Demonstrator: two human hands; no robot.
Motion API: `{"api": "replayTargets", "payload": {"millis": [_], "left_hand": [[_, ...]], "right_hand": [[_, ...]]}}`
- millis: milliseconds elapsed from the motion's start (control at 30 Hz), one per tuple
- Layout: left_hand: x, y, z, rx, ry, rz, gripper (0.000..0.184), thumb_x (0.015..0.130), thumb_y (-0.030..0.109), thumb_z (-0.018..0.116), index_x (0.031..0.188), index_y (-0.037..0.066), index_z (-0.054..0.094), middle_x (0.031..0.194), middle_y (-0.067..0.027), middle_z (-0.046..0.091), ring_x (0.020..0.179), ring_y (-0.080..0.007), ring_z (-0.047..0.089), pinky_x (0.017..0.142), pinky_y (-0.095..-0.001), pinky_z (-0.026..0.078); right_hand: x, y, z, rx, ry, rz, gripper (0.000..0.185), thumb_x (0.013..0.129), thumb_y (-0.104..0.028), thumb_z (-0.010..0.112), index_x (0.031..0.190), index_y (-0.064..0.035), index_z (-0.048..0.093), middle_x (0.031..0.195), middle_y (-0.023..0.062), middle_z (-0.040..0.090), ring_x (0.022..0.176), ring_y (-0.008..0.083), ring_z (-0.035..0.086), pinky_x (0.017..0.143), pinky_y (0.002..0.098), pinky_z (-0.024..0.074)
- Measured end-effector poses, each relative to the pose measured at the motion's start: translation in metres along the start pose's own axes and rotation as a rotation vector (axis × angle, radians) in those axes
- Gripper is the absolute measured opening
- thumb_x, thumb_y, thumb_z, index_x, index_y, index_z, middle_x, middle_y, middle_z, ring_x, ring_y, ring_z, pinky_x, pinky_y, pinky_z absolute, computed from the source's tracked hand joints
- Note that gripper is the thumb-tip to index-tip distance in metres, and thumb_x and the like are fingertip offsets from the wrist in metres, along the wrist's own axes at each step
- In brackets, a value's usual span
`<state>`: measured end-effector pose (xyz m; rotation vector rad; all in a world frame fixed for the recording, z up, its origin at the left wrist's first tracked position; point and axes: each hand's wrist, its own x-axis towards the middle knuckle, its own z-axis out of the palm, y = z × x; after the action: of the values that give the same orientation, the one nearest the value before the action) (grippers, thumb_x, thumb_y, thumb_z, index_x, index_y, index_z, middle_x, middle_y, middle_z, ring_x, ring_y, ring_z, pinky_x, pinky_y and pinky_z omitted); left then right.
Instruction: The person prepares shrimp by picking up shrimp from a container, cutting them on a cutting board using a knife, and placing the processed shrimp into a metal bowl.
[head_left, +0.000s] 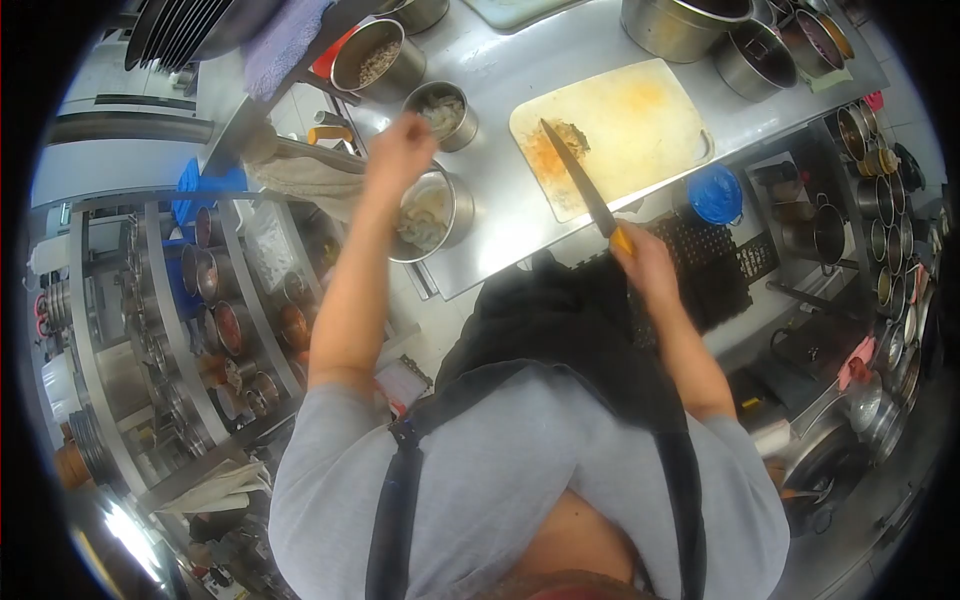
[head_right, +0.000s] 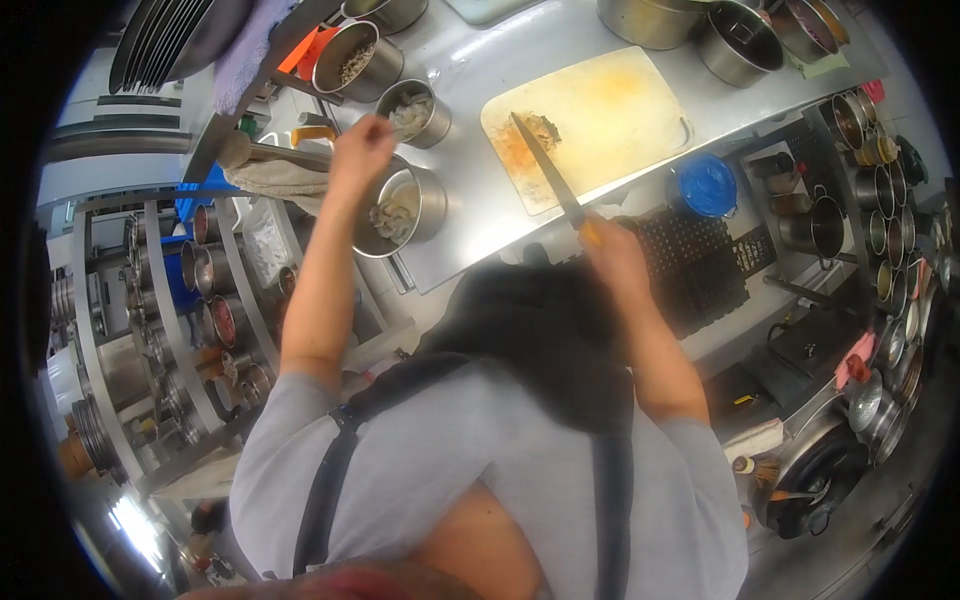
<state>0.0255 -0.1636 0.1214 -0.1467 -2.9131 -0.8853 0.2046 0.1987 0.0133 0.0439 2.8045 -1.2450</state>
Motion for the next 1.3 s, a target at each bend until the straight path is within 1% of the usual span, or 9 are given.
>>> {"api": "replayTargets", "payload": {"millis": [133, 200, 300, 367, 467, 733, 967, 1167, 1300], "left_hand": [[0.017, 0.043, 0.078, -0.114, -0.06, 0.23, 0.018, 0.082, 0.013, 0.066, 0.097, 0.005, 0.065, 0.092, -0.0171, 0.071, 0.09, -0.0362, 0.068, 0.079, -0.045, 0.053], [0.015, 0.044, 0.126, -0.054, -0.129, 0.25, 0.017, 0.082, 0.009, 0.063, 0.098, 0.004, 0.066, 0.095, -0.0198, 0.07, 0.093, -0.0392, 0.066, 0.082, -0.0474, 0.052], [-0.003, 0.039, 0.166, 0.074, -0.211, 0.168, 0.018, 0.082, 0.006, 0.06, 0.098, 0.002, 0.068, 0.1, -0.0226, 0.069, 0.094, -0.0419, 0.063, 0.085, -0.0476, 0.052], [-0.006, 0.031, 0.176, 0.075, -0.274, 0.093, 0.022, 0.082, 0.006, 0.058, 0.101, 0.002, 0.069, 0.101, -0.0236, 0.069, 0.094, -0.0414, 0.062, 0.088, -0.0479, 0.051], [-0.008, 0.021, 0.182, 0.08, -0.144, 0.241, 0.022, 0.086, 0.013, 0.06, 0.104, 0.005, 0.07, 0.094, -0.0192, 0.07, 0.098, -0.0407, 0.063, 0.089, -0.0475, 0.049], [-0.014, 0.028, 0.188, 0.13, -0.184, 0.281, 0.025, 0.09, 0.013, 0.057, 0.109, 0.003, 0.071, 0.09, -0.0173, 0.07, 0.088, -0.0387, 0.063, 0.086, -0.0475, 0.049], [-0.013, 0.023, 0.194, 0.15, -0.206, 0.298, 0.026, 0.091, 0.014, 0.058, 0.109, 0.004, 0.072, 0.088, -0.0184, 0.07, 0.088, -0.0388, 0.063, 0.084, -0.0479, 0.05], [-0.018, 0.039, 0.193, 0.04, -0.246, 0.059, 0.028, 0.089, 0.018, 0.059, 0.108, 0.002, 0.071, 0.088, -0.0224, 0.07, 0.087, -0.0414, 0.067, 0.084, -0.0488, 0.053], [-0.02, 0.046, 0.194, 0.022, -0.264, -0.033, 0.031, 0.089, 0.02, 0.058, 0.109, 0.002, 0.071, 0.088, -0.0249, 0.07, 0.085, -0.0433, 0.067, 0.083, -0.049, 0.053]], "right_hand": [[0.0, -0.009, 0.004, 0.109, -0.05, 0.14, 0.048, 0.088, -0.023, 0.07, 0.134, -0.0149, 0.06, 0.106, 0.0237, 0.069, 0.097, 0.0413, 0.066, 0.084, 0.0456, 0.0529], [-0.003, -0.006, 0.009, 0.239, -0.089, 0.246, 0.054, 0.088, -0.015, 0.072, 0.14, -0.012, 0.057, 0.088, 0.0135, 0.071, 0.066, 0.0206, 0.065, 0.065, 0.0338, 0.0521], [-0.009, -0.007, 0.01, 0.375, -0.096, 0.279, 0.055, 0.089, -0.016, 0.072, 0.142, -0.0132, 0.055, 0.08, 0.0082, 0.067, 0.057, 0.0115, 0.056, 0.058, 0.0303, 0.0492], [-0.011, 0.001, 0.014, 0.341, -0.065, 0.266, 0.056, 0.089, -0.015, 0.073, 0.142, -0.0116, 0.055, 0.08, 0.0073, 0.067, 0.057, 0.0116, 0.056, 0.057, 0.0302, 0.0486], [-0.01, -0.005, 0.011, 0.495, -0.128, 0.342, 0.057, 0.088, -0.02, 0.071, 0.143, -0.0149, 0.054, 0.084, 0.0146, 0.069, 0.063, 0.0168, 0.061, 0.063, 0.0333, 0.0525], [0.005, -0.007, 0.02, 0.631, -0.216, 0.416, 0.062, 0.088, -0.018, 0.074, 0.146, -0.0177, 0.052, 0.079, 0.0041, 0.066, 0.057, 0.0102, 0.055, 0.055, 0.0272, 0.0483], [-0.011, -0.01, 0.01, 0.661, -0.249, 0.429, 0.06, 0.089, -0.016, 0.074, 0.145, -0.0148, 0.053, 0.08, 0.0035, 0.066, 0.057, 0.0094, 0.054, 0.054, 0.0266, 0.0475], [-0.017, -0.003, 0.019, 0.767, -0.251, 0.432, 0.059, 0.089, -0.017, 0.074, 0.145, -0.0126, 0.054, 0.081, 0.0038, 0.066, 0.057, 0.0091, 0.054, 0.054, 0.0265, 0.0472], [0.0, -0.017, 0.025, 0.582, -0.217, 0.39, 0.059, 0.089, -0.017, 0.074, 0.144, -0.015, 0.054, 0.083, 0.009, 0.067, 0.058, 0.0119, 0.055, 0.058, 0.0292, 0.049]]}}
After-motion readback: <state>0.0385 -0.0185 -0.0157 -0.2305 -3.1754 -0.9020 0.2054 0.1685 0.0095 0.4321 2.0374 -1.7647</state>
